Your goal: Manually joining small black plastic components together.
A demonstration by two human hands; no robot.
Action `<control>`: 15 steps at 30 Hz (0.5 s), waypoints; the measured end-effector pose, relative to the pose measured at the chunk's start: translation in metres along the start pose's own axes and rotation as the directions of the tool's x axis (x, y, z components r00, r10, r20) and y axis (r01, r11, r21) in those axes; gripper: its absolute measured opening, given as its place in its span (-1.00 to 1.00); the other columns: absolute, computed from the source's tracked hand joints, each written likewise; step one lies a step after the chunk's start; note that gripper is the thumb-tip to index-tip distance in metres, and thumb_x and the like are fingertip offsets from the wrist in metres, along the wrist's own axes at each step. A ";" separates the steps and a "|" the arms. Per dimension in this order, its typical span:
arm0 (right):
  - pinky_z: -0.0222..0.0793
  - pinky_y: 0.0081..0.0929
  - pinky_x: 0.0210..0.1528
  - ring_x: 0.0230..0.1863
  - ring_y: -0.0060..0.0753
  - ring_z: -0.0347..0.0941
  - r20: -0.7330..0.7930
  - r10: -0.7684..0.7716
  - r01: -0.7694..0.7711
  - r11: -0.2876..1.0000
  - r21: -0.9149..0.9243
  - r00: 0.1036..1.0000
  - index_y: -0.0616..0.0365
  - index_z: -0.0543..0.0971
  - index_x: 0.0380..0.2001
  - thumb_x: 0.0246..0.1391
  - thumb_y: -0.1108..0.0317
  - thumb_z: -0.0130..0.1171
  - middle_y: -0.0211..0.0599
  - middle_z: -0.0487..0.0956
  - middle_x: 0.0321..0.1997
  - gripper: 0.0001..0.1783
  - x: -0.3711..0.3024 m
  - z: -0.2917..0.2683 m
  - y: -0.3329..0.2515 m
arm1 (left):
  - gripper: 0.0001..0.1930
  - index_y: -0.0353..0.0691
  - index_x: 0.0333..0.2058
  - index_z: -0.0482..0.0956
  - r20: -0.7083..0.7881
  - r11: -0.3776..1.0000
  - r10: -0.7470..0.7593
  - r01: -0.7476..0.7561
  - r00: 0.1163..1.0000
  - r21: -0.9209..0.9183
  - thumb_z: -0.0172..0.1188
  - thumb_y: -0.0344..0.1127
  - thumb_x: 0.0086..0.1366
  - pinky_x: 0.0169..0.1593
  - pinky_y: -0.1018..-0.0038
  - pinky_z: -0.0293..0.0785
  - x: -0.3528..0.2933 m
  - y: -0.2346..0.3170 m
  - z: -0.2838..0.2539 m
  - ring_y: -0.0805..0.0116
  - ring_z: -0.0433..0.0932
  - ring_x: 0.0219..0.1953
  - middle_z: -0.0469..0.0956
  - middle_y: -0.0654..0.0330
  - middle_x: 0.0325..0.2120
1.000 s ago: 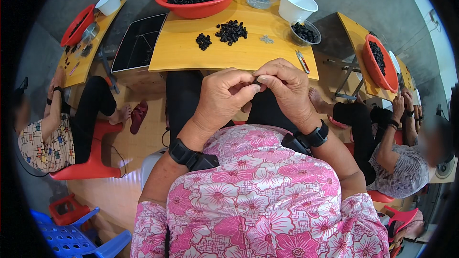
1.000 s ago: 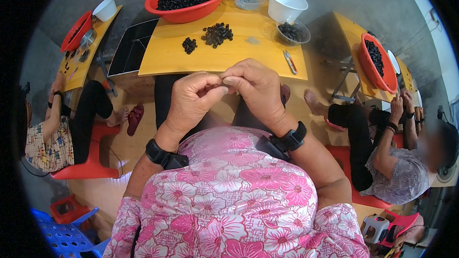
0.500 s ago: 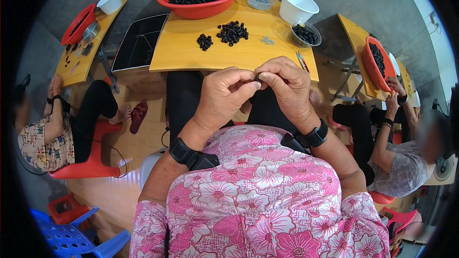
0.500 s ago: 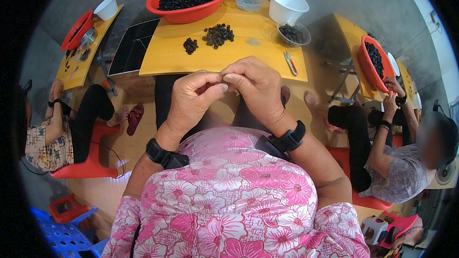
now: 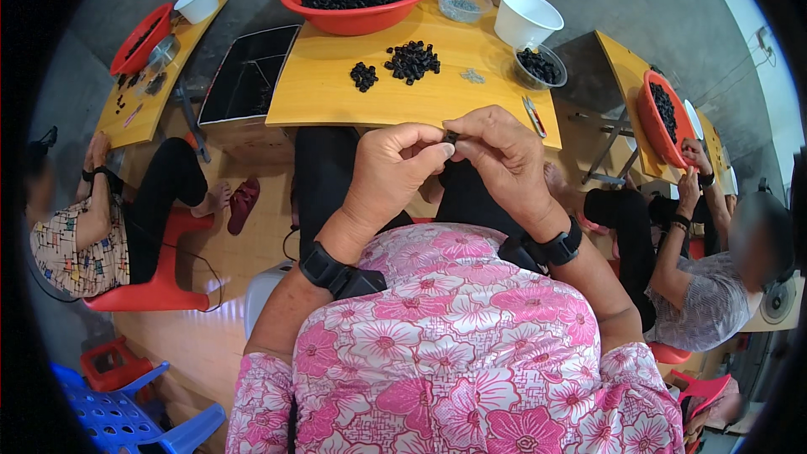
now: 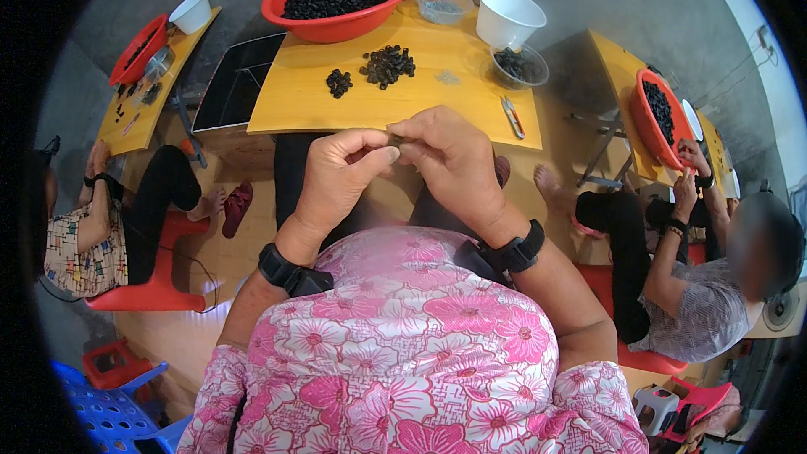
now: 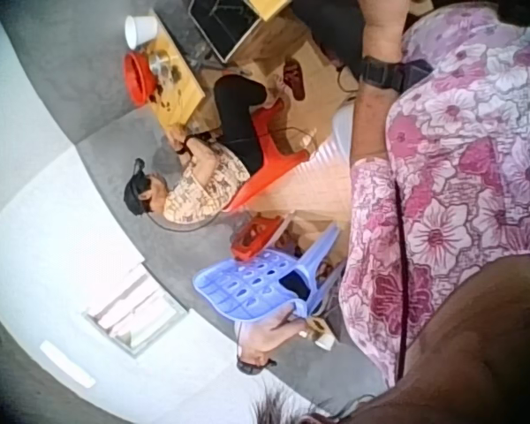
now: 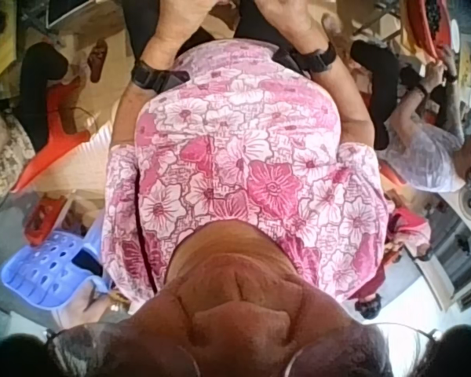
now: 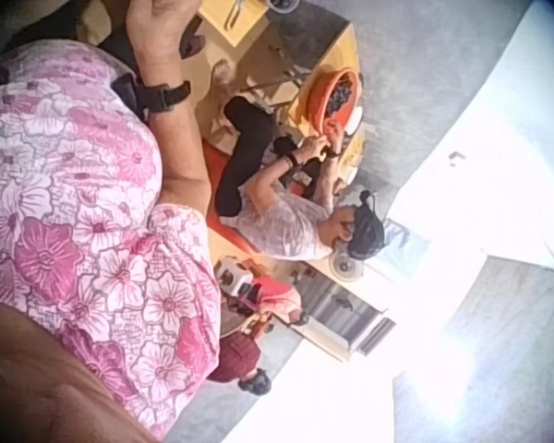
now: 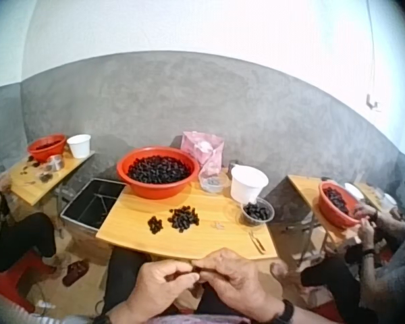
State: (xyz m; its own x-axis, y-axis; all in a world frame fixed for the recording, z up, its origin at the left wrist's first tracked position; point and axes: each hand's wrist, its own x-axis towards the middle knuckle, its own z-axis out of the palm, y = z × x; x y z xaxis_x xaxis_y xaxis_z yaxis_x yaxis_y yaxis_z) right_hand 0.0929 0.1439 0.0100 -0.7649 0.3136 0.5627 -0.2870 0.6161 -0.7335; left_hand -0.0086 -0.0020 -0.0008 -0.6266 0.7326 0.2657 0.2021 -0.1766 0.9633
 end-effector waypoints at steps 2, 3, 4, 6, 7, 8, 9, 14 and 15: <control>0.42 -0.50 -0.31 -0.40 -0.37 0.50 0.092 -0.074 0.081 0.994 -0.078 0.993 0.16 0.61 -0.21 -0.17 0.53 0.36 -0.26 0.57 -0.41 -0.66 0.000 -0.003 -0.002 | -0.91 -0.36 -0.33 0.64 0.024 0.982 -0.121 0.123 0.992 -0.141 0.25 -0.47 0.20 -0.36 0.69 0.38 -0.001 -0.001 -0.002 0.68 0.45 -0.47 0.57 0.36 -0.51; 0.42 -0.50 -0.31 -0.40 -0.37 0.50 0.092 -0.074 0.081 0.994 -0.077 0.993 0.16 0.61 -0.21 -0.17 0.53 0.36 -0.26 0.57 -0.41 -0.66 0.001 -0.003 -0.003 | -0.91 -0.36 -0.33 0.64 0.024 0.982 -0.121 0.123 0.992 -0.140 0.25 -0.47 0.20 -0.36 0.69 0.38 -0.001 -0.004 -0.002 0.68 0.45 -0.47 0.57 0.36 -0.51; 0.41 -0.51 -0.31 -0.40 -0.37 0.50 0.118 -0.116 0.129 0.986 -0.108 0.986 0.15 0.60 -0.17 -0.18 0.52 0.38 -0.26 0.56 -0.38 -0.61 0.002 -0.003 -0.005 | -0.91 -0.36 -0.32 0.64 0.022 0.984 -0.114 0.116 0.993 -0.133 0.25 -0.47 0.21 -0.35 0.70 0.39 -0.001 -0.008 -0.003 0.67 0.45 -0.46 0.57 0.36 -0.50; 0.41 -0.51 -0.31 -0.39 -0.37 0.49 0.145 -0.157 0.177 0.974 -0.138 0.977 0.14 0.58 -0.14 -0.20 0.51 0.39 -0.26 0.55 -0.36 -0.56 0.002 -0.002 -0.005 | -0.91 -0.36 -0.32 0.64 0.021 0.986 -0.106 0.108 0.994 -0.126 0.24 -0.47 0.22 -0.34 0.70 0.39 -0.001 -0.011 -0.003 0.67 0.46 -0.44 0.58 0.36 -0.49; 0.41 -0.50 -0.31 -0.38 -0.36 0.49 0.146 -0.139 0.160 0.976 -0.148 0.980 0.14 0.57 -0.13 -0.19 0.51 0.39 -0.26 0.54 -0.34 -0.55 0.001 -0.002 -0.005 | -0.91 -0.36 -0.32 0.64 0.027 0.984 -0.110 0.113 0.994 -0.139 0.23 -0.47 0.22 -0.33 0.70 0.40 -0.001 -0.011 -0.003 0.67 0.47 -0.42 0.58 0.36 -0.48; 0.41 -0.49 -0.31 -0.37 -0.34 0.49 0.147 -0.121 0.144 0.977 -0.158 0.982 0.14 0.56 -0.12 -0.19 0.50 0.39 -0.25 0.52 -0.32 -0.55 0.000 -0.002 -0.006 | -0.91 -0.35 -0.32 0.64 0.034 0.982 -0.113 0.117 0.993 -0.151 0.23 -0.47 0.23 -0.32 0.69 0.40 -0.001 -0.011 -0.003 0.67 0.47 -0.41 0.58 0.35 -0.47; 0.41 -0.49 -0.31 -0.37 -0.34 0.49 0.144 -0.118 0.141 0.977 -0.160 0.982 0.14 0.56 -0.12 -0.19 0.50 0.39 -0.25 0.52 -0.32 -0.55 0.000 -0.001 -0.005 | -0.91 -0.35 -0.32 0.64 0.037 0.981 -0.114 0.119 0.993 -0.151 0.23 -0.47 0.23 -0.32 0.69 0.40 0.000 -0.011 -0.002 0.67 0.47 -0.41 0.58 0.35 -0.47; 0.41 -0.44 -0.32 -0.36 -0.27 0.48 0.108 -0.141 0.164 0.957 -0.241 0.984 0.15 0.55 -0.15 -0.19 0.50 0.37 -0.22 0.50 -0.31 -0.57 0.000 0.001 -0.004 | -0.91 -0.36 -0.31 0.64 0.032 0.972 -0.156 0.159 0.987 -0.175 0.22 -0.47 0.23 -0.26 0.69 0.40 0.001 -0.008 0.000 0.66 0.46 -0.38 0.56 0.36 -0.46; 0.41 -0.44 -0.32 -0.36 -0.27 0.48 0.104 -0.143 0.164 0.956 -0.241 0.984 0.15 0.55 -0.15 -0.19 0.50 0.37 -0.22 0.50 -0.31 -0.57 0.000 0.001 -0.003 | -0.91 -0.36 -0.31 0.64 0.034 0.972 -0.154 0.157 0.988 -0.173 0.22 -0.47 0.23 -0.26 0.69 0.40 0.001 -0.009 0.000 0.66 0.46 -0.38 0.56 0.36 -0.46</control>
State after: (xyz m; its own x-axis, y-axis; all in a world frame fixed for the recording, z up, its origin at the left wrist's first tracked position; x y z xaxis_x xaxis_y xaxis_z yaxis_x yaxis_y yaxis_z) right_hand 0.0936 0.1416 0.0119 -0.7722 0.1454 0.6185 -0.2609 0.8151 -0.5173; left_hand -0.0112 0.0001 -0.0092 -0.6244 0.7729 0.1129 -0.0322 -0.1698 0.9850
